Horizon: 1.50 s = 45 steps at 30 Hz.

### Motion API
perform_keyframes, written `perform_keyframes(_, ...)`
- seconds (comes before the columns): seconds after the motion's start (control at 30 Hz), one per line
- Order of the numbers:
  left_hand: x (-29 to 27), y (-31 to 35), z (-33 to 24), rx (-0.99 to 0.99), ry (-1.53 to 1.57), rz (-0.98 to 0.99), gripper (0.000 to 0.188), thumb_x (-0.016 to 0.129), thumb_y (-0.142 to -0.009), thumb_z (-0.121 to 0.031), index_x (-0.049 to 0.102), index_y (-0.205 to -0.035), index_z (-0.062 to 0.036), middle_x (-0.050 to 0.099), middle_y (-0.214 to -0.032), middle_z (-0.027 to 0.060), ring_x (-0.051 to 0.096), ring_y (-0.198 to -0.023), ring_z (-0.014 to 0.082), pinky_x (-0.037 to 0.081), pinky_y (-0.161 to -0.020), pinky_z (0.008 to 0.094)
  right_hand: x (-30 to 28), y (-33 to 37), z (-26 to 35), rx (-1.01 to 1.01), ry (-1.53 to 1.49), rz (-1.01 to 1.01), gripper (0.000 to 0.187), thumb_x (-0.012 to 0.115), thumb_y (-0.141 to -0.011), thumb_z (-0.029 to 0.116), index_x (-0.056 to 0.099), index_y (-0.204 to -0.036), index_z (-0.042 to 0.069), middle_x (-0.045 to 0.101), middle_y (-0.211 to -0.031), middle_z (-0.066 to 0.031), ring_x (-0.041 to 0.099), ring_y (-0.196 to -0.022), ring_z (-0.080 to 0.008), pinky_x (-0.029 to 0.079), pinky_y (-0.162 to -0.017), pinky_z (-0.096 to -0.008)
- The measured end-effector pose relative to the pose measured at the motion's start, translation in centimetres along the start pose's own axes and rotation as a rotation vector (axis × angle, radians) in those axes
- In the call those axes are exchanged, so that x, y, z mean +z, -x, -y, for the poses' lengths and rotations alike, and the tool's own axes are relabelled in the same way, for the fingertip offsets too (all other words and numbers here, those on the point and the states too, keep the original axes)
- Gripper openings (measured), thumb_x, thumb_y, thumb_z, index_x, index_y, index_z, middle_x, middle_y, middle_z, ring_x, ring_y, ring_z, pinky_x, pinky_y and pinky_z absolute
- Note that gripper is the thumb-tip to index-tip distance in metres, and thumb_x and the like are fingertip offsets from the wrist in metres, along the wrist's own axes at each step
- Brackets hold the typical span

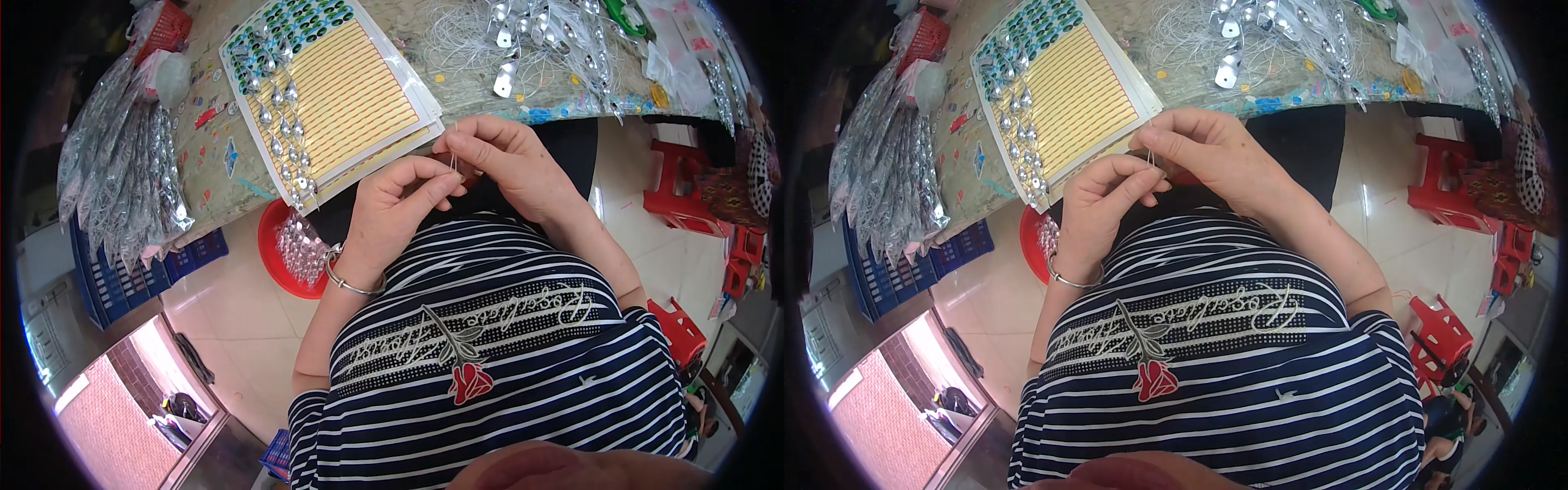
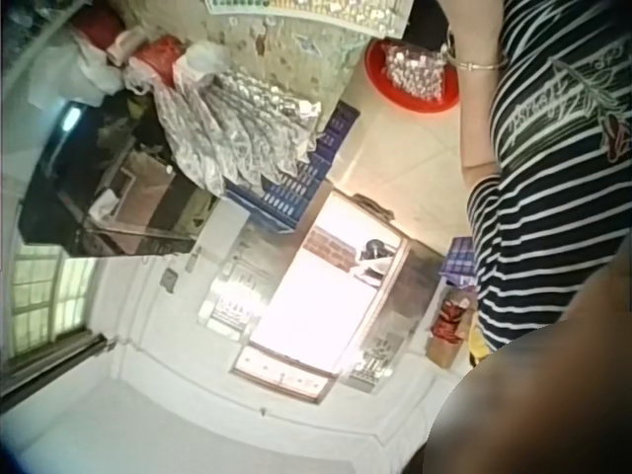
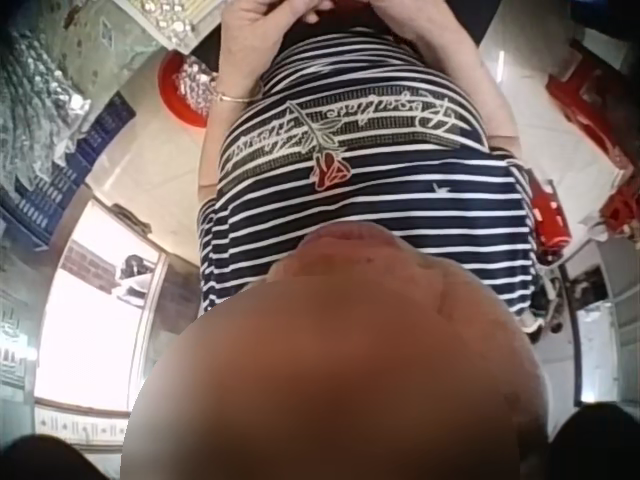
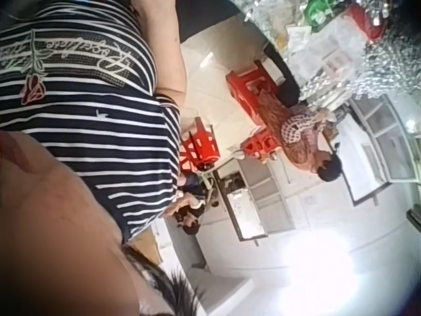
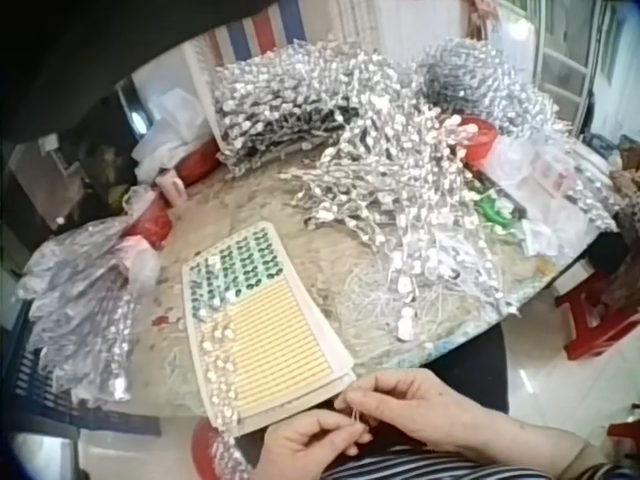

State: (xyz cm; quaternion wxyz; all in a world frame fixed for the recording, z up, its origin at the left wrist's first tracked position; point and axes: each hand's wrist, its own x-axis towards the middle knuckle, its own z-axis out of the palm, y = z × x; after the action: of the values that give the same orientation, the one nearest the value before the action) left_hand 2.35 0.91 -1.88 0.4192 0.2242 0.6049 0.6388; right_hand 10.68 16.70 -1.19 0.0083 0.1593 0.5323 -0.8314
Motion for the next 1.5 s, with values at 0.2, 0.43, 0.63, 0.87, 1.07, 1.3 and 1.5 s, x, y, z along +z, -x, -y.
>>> perform_keyframes(0.2,0.1,0.1,-0.1,-0.031,0.06,-0.031,0.01,0.06,-0.087,-0.007,0.064,-0.09,0.001,0.066,-0.082,0.0088,0.057,-0.069,0.009,0.046,-0.066,0.0203,-0.5,0.0,0.1,-0.049,-0.006,-0.07,0.021,0.057,-0.091,0.02,0.066,-0.1,0.003,0.063,-0.081,-0.0004,0.053,-0.072,-0.0054,0.043,-0.067,-0.0205)
perform_keyframes(0.43,0.0,0.0,0.2,-0.037,0.073,-0.025,0.01,0.06,-0.087,-0.007,0.064,-0.089,0.001,0.067,-0.082,0.009,0.057,-0.068,0.0092,0.046,-0.066,0.0202,-0.8,-0.2,0.1,-0.071,-0.058,-0.102,0.02,0.061,-0.089,0.016,0.065,-0.101,0.001,0.063,-0.08,-0.0022,0.06,-0.072,-0.008,0.051,-0.067,-0.0223)
perform_keyframes(0.63,-0.1,0.1,0.2,-0.041,0.091,-0.029,0.01,0.06,-0.087,-0.008,0.064,-0.09,0.0013,0.067,-0.083,0.0094,0.057,-0.068,0.009,0.046,-0.066,0.0201,-1.5,-0.4,-0.3,-0.105,-0.038,-0.107,0.019,0.062,-0.088,0.017,0.065,-0.098,0.001,0.063,-0.079,-0.004,0.06,-0.071,-0.0096,0.052,-0.066,-0.0233)
perform_keyframes(0.87,-0.2,0.1,0.3,-0.04,0.086,-0.045,0.011,0.06,-0.087,-0.008,0.064,-0.092,0.0015,0.067,-0.083,0.0097,0.057,-0.068,0.0093,0.046,-0.066,0.0201,-0.9,0.2,0.0,-0.066,0.004,-0.116,0.016,0.061,-0.088,0.014,0.066,-0.096,0.002,0.064,-0.084,-0.0016,0.055,-0.077,-0.0079,0.045,-0.075,-0.0226)
perform_keyframes(1.07,-0.3,0.0,0.5,-0.031,0.084,-0.036,0.011,0.061,-0.086,-0.008,0.065,-0.092,0.0013,0.067,-0.083,0.0094,0.057,-0.069,0.0092,0.047,-0.066,0.0201,-0.8,0.1,0.1,-0.094,0.095,-0.081,0.016,0.064,-0.086,0.015,0.066,-0.092,0.001,0.065,-0.085,-0.0046,0.061,-0.08,-0.0111,0.049,-0.073,-0.0236)
perform_keyframes(1.3,-0.3,0.2,0.5,-0.045,0.031,-0.028,0.011,0.061,-0.086,-0.007,0.065,-0.092,0.0013,0.066,-0.081,0.0076,0.056,-0.069,0.0084,0.046,-0.065,0.0195,-0.7,0.0,0.1,-0.053,0.122,-0.097,0.012,0.066,-0.084,0.011,0.069,-0.09,0.001,0.064,-0.087,-0.0034,0.058,-0.083,-0.0103,0.045,-0.077,-0.0242)
perform_keyframes(1.5,-0.3,0.2,0.5,-0.059,0.016,-0.003,0.011,0.062,-0.086,-0.007,0.065,-0.091,0.0013,0.066,-0.081,0.007,0.056,-0.069,0.0079,0.046,-0.064,0.0193,-0.7,-0.2,0.0,-0.067,0.179,-0.081,0.015,0.066,-0.084,0.013,0.068,-0.091,0.0,0.065,-0.084,-0.0044,0.064,-0.074,-0.0113,0.052,-0.067,-0.0223)
